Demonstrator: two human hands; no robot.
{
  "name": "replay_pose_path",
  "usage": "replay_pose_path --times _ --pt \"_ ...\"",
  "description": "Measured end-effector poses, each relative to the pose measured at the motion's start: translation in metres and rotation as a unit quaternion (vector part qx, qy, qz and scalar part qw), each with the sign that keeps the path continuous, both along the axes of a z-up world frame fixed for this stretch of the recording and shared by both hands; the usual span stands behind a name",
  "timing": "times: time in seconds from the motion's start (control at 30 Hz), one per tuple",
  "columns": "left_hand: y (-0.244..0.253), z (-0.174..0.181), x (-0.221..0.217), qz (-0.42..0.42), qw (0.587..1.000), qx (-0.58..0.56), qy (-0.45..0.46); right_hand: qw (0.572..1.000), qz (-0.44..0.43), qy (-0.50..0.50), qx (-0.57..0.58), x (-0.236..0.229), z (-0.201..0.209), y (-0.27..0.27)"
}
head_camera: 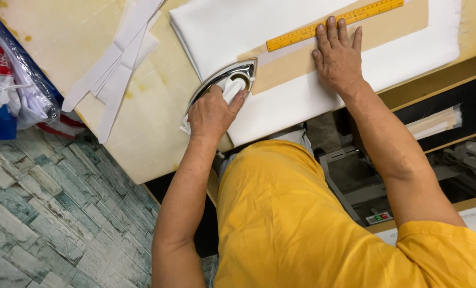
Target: The person irons a white fabric on a workbench using a steam iron and a yellow ruler. They repeatedly press the iron onto the fabric, align the ruler to guide the ironing, and adjust the fabric's position to ensure a smooth finish.
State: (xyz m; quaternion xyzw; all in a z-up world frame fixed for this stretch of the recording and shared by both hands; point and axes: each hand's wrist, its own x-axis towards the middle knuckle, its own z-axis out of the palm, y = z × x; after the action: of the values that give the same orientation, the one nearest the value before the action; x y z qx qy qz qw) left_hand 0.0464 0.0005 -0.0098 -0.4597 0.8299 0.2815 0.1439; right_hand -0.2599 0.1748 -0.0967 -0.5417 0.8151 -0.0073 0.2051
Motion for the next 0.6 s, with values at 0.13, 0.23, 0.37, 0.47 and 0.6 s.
replay_pose_path --times 0.13,0.23,0.37,0.47,0.6 --pt "0.001 -0.005 0.005 0.0 1.0 -0.015 0.015 1.0 0.017 -0.007 -0.016 -0.003 0.006 0.004" --pt "0.001 -0.004 0.011 0.009 1.0 -0.011 0.008 1.0 0.0 -0.006 -0.014 -0.004 0.012 0.005" --pt "-0.004 0.013 0.02 0.012 1.0 -0.001 -0.006 1.0 -0.001 -0.016 -0.003 0.012 0.013 0.0" --pt "-0.01 0.03 0.028 0.03 0.996 0.065 -0.047 0.992 -0.039 -0.023 0.116 0.031 0.006 -0.012" --pt "-0.012 0.038 0.049 0.049 0.995 0.067 -0.052 1.0 0.003 -0.01 0.005 0.053 -0.004 -0.016"
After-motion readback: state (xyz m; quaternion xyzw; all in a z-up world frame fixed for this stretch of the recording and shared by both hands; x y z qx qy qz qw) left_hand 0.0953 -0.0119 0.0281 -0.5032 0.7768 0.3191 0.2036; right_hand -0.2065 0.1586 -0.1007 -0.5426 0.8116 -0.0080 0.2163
